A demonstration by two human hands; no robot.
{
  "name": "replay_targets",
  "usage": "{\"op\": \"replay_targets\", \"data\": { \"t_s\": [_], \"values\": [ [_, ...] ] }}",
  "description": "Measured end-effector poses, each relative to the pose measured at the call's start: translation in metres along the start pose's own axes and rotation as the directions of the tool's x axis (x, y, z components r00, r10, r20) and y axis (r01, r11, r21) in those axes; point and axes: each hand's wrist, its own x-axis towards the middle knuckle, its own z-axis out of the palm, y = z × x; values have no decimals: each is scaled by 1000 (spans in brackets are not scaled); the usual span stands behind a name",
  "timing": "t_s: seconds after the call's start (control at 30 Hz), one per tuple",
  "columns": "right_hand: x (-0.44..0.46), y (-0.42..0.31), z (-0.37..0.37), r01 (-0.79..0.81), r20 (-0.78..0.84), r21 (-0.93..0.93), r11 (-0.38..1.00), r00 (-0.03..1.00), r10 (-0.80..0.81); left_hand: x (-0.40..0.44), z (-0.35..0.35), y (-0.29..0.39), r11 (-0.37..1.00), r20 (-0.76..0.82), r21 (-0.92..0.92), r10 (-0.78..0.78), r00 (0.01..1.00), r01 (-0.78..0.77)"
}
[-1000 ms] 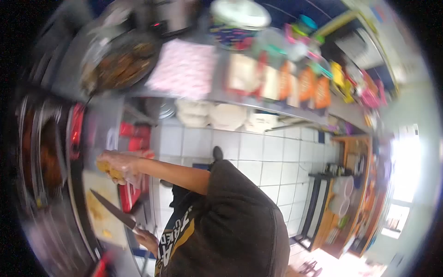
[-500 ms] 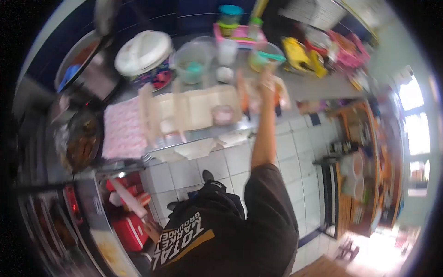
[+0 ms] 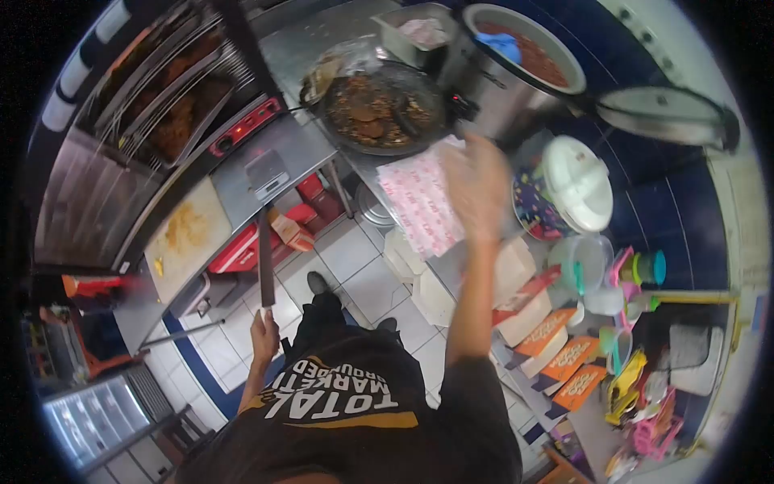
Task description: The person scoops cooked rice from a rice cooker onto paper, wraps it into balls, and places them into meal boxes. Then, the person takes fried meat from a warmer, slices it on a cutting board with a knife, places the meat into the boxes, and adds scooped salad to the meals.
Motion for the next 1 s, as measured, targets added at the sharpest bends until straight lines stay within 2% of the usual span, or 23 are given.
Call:
{"op": "replay_targets", "data": {
  "t_s": [0.03, 0.1, 0.17, 0.23, 0.3, 0.37, 0.43, 0.47, 0.5, 0.53, 0.57, 0.63, 0.67, 0.77, 0.8, 0.83, 0.87, 0.93, 1.0],
  "values": [
    [25, -33, 51, -20, 192, 78, 997, 981, 4, 13, -14, -17, 997, -43, 79, -14, 999, 17],
    [66, -31, 166, 75, 341, -85, 994, 939, -42, 29, -38, -6, 987, -225, 161, 55, 973, -18],
    [93, -37, 235, 111, 542, -290, 951, 838, 67, 55, -61, -10, 978, -321, 193, -12, 947, 77],
    [109, -49, 277, 128, 616, -327, 936, 780, 109, 81, -79, 4, 990, -280, 106, -62, 958, 95],
    [123, -48, 313, 238, 683, -454, 859, 712, 164, 105, -94, 20, 987, -187, -46, -159, 969, 153],
    [128, -54, 326, 259, 702, -486, 835, 685, 196, 126, -106, 31, 969, -120, -94, -239, 964, 229],
    [136, -71, 325, 290, 735, -521, 803, 630, 250, 134, -110, 19, 964, -149, -96, -261, 954, 249],
    [140, -67, 334, 311, 750, -509, 803, 618, 236, 134, -113, 16, 972, -226, -18, -232, 946, 234],
    [142, -60, 343, 250, 710, -545, 800, 645, 282, 133, -116, 13, 972, -292, 66, -196, 936, 225],
    [142, -61, 342, 182, 663, -582, 793, 671, 333, 130, -121, 12, 966, -332, 75, -209, 920, 246],
    [145, -62, 340, 193, 670, -578, 793, 667, 325, 129, -125, 12, 951, -332, 0, -292, 897, 310],
    [148, -65, 328, 135, 678, -603, 786, 607, 416, 126, -127, 13, 946, -410, -3, -297, 863, 324],
    [148, -63, 322, 142, 683, -597, 790, 606, 408, 127, -128, 30, 927, -423, -22, -348, 837, 374],
    [143, -48, 308, 104, 691, -609, 786, 557, 461, 129, -112, 32, 950, -362, -9, -294, 885, 312],
    [138, -33, 314, 241, 765, -549, 800, 530, 366, 128, -104, 37, 944, -293, -47, -326, 899, 327],
    [134, -27, 318, 371, 830, -476, 797, 488, 269, 127, -96, 41, 959, -288, 91, -234, 929, 269],
    [133, -21, 323, 376, 828, -508, 775, 461, 320, 125, -90, 44, 965, -308, 90, -208, 928, 247],
    [135, -18, 326, 346, 813, -528, 775, 470, 344, 118, -89, 42, 971, -333, 93, -179, 926, 221],
    [135, -17, 325, 310, 791, -556, 771, 483, 377, 110, -96, 25, 942, -410, 81, -267, 872, 327]
  ]
}}
